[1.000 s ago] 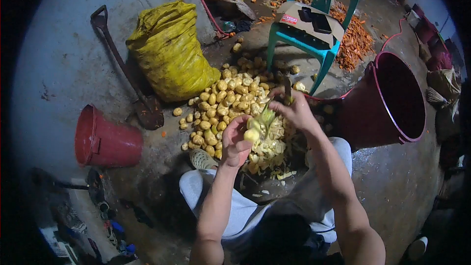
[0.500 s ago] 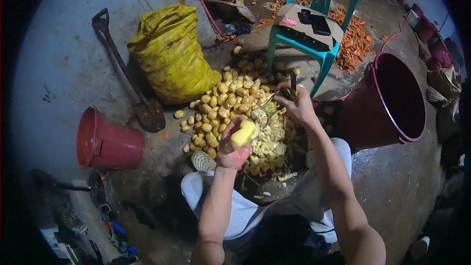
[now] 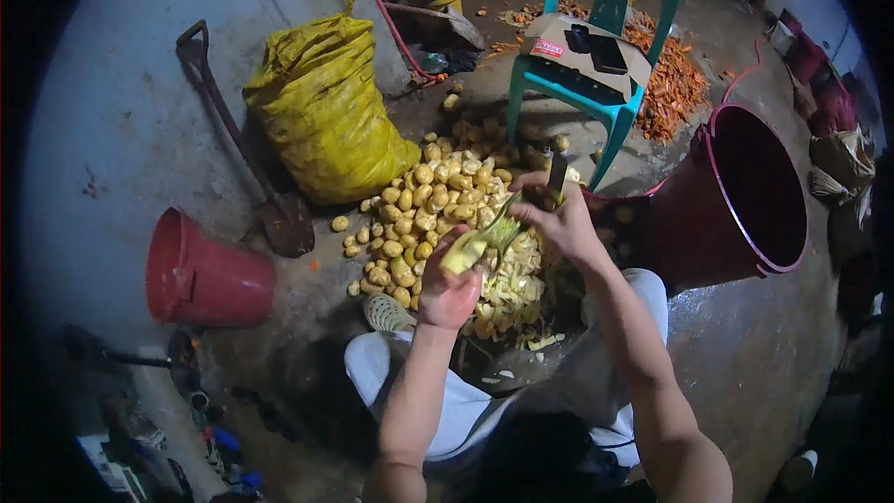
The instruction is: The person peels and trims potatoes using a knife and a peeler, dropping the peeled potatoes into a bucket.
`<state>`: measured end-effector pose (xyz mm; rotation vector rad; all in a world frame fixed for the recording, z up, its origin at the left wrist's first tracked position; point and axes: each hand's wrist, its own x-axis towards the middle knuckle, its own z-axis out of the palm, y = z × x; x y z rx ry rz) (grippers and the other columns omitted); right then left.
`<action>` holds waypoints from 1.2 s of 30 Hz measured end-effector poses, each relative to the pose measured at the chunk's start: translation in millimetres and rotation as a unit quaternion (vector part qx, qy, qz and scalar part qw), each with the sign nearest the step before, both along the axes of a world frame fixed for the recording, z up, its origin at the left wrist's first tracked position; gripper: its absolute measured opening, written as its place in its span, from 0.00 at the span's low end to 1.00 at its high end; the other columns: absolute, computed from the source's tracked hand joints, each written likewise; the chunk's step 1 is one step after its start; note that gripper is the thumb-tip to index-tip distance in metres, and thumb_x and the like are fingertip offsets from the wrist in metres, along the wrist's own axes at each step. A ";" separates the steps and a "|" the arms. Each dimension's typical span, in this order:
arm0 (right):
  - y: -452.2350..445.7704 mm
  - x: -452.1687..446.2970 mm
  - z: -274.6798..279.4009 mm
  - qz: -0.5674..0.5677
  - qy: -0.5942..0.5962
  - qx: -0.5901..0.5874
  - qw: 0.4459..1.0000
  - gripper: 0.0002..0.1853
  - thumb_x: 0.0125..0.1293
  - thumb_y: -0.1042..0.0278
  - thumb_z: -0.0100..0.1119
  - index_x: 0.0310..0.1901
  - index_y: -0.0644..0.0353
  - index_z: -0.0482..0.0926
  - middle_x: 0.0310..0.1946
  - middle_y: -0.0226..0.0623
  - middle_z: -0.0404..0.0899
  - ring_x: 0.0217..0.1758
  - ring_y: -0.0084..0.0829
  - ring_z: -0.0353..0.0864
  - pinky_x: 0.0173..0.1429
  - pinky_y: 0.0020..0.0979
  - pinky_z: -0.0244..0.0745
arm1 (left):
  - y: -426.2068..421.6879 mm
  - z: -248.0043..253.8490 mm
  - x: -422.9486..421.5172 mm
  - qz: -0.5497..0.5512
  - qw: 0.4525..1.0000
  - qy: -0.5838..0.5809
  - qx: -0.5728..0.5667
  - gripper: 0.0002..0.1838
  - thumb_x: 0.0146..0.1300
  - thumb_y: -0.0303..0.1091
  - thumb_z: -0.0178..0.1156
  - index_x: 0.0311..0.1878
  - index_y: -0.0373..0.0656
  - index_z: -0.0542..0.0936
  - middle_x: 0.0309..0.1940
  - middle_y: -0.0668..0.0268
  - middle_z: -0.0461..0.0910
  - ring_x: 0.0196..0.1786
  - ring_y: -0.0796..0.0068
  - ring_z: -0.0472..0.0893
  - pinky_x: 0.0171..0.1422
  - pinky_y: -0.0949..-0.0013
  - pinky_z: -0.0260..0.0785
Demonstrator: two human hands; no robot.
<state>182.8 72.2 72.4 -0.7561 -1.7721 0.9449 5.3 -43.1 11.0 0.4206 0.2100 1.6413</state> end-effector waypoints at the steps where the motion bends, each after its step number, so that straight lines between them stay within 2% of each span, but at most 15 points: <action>1: -10.7 -0.4 12.1 0.007 -0.040 0.003 0.999 0.15 0.55 0.72 0.74 0.43 0.64 0.81 0.36 0.36 0.85 0.42 0.27 0.82 0.51 0.30 0.76 | 0.1 0.3 3.1 0.029 0.999 0.046 -0.008 0.42 0.49 0.40 0.75 0.66 0.34 0.69 0.60 0.61 0.76 0.65 0.66 0.73 0.71 0.62 0.63; 5: 19.2 8.0 -23.9 -0.108 -0.053 -0.061 0.991 0.15 0.55 0.73 0.73 0.44 0.64 0.81 0.37 0.37 0.85 0.42 0.26 0.82 0.50 0.30 0.76 | -4.9 5.2 9.4 0.037 0.999 0.027 -0.002 0.41 0.49 0.40 0.74 0.66 0.37 0.69 0.62 0.62 0.74 0.67 0.66 0.71 0.73 0.63 0.59; 8: 18.0 8.5 -19.0 -0.089 -0.023 -0.048 0.995 0.15 0.56 0.72 0.73 0.44 0.64 0.81 0.37 0.35 0.84 0.40 0.24 0.80 0.50 0.28 0.75 | 1.9 0.5 5.1 -0.045 0.997 -0.047 0.041 0.42 0.49 0.42 0.75 0.67 0.39 0.70 0.64 0.64 0.73 0.67 0.67 0.69 0.75 0.64 0.57; 9: 6.7 1.6 -12.0 -0.040 0.041 -0.129 0.990 0.16 0.55 0.71 0.74 0.43 0.64 0.81 0.38 0.35 0.84 0.41 0.24 0.80 0.50 0.28 0.75 | 1.9 0.9 8.8 -0.019 0.999 -0.047 0.006 0.42 0.49 0.42 0.75 0.67 0.40 0.69 0.64 0.64 0.73 0.67 0.67 0.69 0.75 0.63 0.56; 10: -5.0 -1.7 1.4 -0.046 -0.021 -0.029 0.998 0.15 0.55 0.73 0.74 0.43 0.64 0.80 0.38 0.35 0.83 0.40 0.26 0.81 0.48 0.30 0.76 | -0.3 -0.2 12.1 0.007 0.998 -0.047 -0.033 0.43 0.49 0.43 0.75 0.68 0.40 0.69 0.64 0.64 0.73 0.67 0.68 0.69 0.75 0.63 0.55; 14: -21.9 -6.1 8.3 -0.037 -0.056 0.060 0.996 0.11 0.57 0.80 0.68 0.43 0.65 0.80 0.36 0.34 0.83 0.40 0.26 0.84 0.47 0.29 0.78 | -3.3 6.9 22.6 0.056 0.997 -0.025 -0.050 0.40 0.51 0.43 0.75 0.66 0.39 0.71 0.60 0.63 0.76 0.63 0.64 0.72 0.75 0.57 0.55; 16: 3.9 0.0 -14.8 -0.101 0.093 -0.118 0.984 0.11 0.58 0.80 0.68 0.42 0.66 0.80 0.34 0.33 0.84 0.39 0.23 0.83 0.46 0.27 0.78 | -2.2 2.6 16.1 0.055 0.996 -0.054 -0.036 0.42 0.52 0.41 0.74 0.69 0.37 0.67 0.65 0.59 0.72 0.64 0.64 0.71 0.75 0.59 0.56; 18: 28.0 11.2 -30.6 -0.125 0.077 -0.116 0.982 0.13 0.57 0.78 0.71 0.43 0.67 0.80 0.30 0.32 0.82 0.37 0.21 0.81 0.46 0.27 0.77 | -3.5 20.8 7.4 -0.017 0.994 -0.102 0.032 0.43 0.54 0.39 0.72 0.70 0.32 0.63 0.68 0.51 0.66 0.63 0.61 0.70 0.73 0.62 0.59; 22: 19.3 11.3 -27.1 -0.103 -0.040 -0.084 0.990 0.17 0.54 0.74 0.74 0.45 0.66 0.80 0.35 0.36 0.84 0.41 0.23 0.81 0.49 0.27 0.76 | 8.0 20.7 -7.2 -0.007 0.983 -0.174 -0.051 0.36 0.62 0.36 0.62 0.69 0.27 0.61 0.69 0.40 0.60 0.61 0.55 0.69 0.66 0.63 0.67; 23: 16.7 8.7 -28.3 -0.087 -0.051 -0.075 0.992 0.20 0.53 0.72 0.75 0.46 0.65 0.79 0.37 0.37 0.84 0.42 0.23 0.81 0.50 0.28 0.76 | 9.9 18.1 -5.6 0.062 0.973 -0.154 -0.160 0.26 0.66 0.36 0.59 0.62 0.29 0.69 0.58 0.46 0.73 0.51 0.61 0.75 0.53 0.67 0.73; 24: 13.9 5.8 -28.6 -0.085 -0.051 -0.076 0.992 0.20 0.53 0.72 0.75 0.46 0.65 0.79 0.37 0.37 0.84 0.42 0.23 0.81 0.50 0.28 0.76 | 10.1 7.5 -9.1 0.064 0.973 -0.155 -0.160 0.26 0.66 0.36 0.59 0.62 0.29 0.69 0.58 0.46 0.73 0.51 0.61 0.75 0.53 0.67 0.73; 26: 7.0 -1.3 -28.4 -0.048 -0.053 -0.110 0.991 0.24 0.51 0.68 0.78 0.48 0.64 0.79 0.40 0.38 0.84 0.46 0.25 0.81 0.53 0.29 0.75 | 10.7 -22.5 -18.5 0.056 0.960 -0.170 -0.216 0.09 0.66 0.34 0.59 0.45 0.39 0.79 0.41 0.61 0.81 0.36 0.67 0.78 0.38 0.70 0.72; 27: 4.3 -4.3 -27.9 -0.057 -0.080 -0.080 0.992 0.27 0.48 0.63 0.81 0.48 0.63 0.79 0.41 0.38 0.84 0.46 0.28 0.81 0.55 0.31 0.74 | 14.3 5.5 -7.0 0.119 0.931 -0.155 -0.308 0.03 0.65 0.32 0.59 0.40 0.45 0.77 0.29 0.70 0.77 0.26 0.75 0.73 0.28 0.72 0.64; 30: -6.4 -12.6 -18.9 -0.025 -0.083 -0.052 0.995 0.28 0.47 0.60 0.81 0.48 0.63 0.79 0.42 0.38 0.84 0.48 0.30 0.81 0.56 0.32 0.74 | 16.1 -12.6 -9.8 0.188 0.940 -0.001 -0.285 0.06 0.64 0.30 0.59 0.43 0.47 0.77 0.26 0.71 0.73 0.24 0.77 0.70 0.26 0.74 0.62; 36: -17.0 -22.1 -23.5 0.027 -0.056 0.029 0.998 0.29 0.45 0.60 0.82 0.47 0.62 0.79 0.40 0.34 0.84 0.43 0.27 0.81 0.51 0.30 0.75 | 12.3 -16.1 -4.7 0.174 0.954 0.052 -0.238 0.15 0.58 0.23 0.57 0.49 0.46 0.74 0.28 0.72 0.72 0.23 0.81 0.69 0.22 0.77 0.58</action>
